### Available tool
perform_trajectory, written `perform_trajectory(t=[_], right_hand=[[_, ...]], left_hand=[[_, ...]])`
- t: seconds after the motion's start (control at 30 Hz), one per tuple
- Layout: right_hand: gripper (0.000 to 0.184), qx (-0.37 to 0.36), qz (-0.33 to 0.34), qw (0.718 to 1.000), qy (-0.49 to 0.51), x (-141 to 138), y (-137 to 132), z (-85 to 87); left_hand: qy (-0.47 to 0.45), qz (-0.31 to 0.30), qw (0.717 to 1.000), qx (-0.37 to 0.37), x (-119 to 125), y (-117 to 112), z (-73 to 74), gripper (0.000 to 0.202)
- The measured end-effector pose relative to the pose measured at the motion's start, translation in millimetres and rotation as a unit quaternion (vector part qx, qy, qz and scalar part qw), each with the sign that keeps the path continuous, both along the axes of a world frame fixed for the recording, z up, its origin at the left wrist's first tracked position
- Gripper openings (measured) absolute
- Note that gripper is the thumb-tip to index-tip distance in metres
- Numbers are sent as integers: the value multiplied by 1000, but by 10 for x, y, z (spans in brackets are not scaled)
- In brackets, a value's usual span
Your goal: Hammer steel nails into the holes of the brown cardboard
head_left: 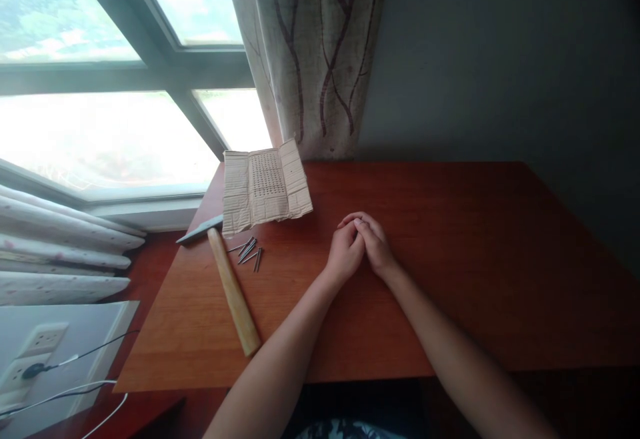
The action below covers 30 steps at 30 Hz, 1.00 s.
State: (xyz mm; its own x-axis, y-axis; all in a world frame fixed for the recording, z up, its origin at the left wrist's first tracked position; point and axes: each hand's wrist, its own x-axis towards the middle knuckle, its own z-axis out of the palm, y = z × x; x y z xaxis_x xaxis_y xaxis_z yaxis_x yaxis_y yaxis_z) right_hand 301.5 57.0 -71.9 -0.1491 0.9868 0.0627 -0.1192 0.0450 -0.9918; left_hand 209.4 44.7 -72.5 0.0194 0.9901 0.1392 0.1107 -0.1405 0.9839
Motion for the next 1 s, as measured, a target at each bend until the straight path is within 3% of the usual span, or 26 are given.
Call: perform_trajectory(t=[0.57,1.0], right_hand=[[20,-11,0,1000,3,-4,-7,3],[17,-16,-2,1000,16,-12,-18,25]], left_hand=[[15,7,1000,-3,5,-30,45,25],[21,7,1000,2,6,-25,-8,25]])
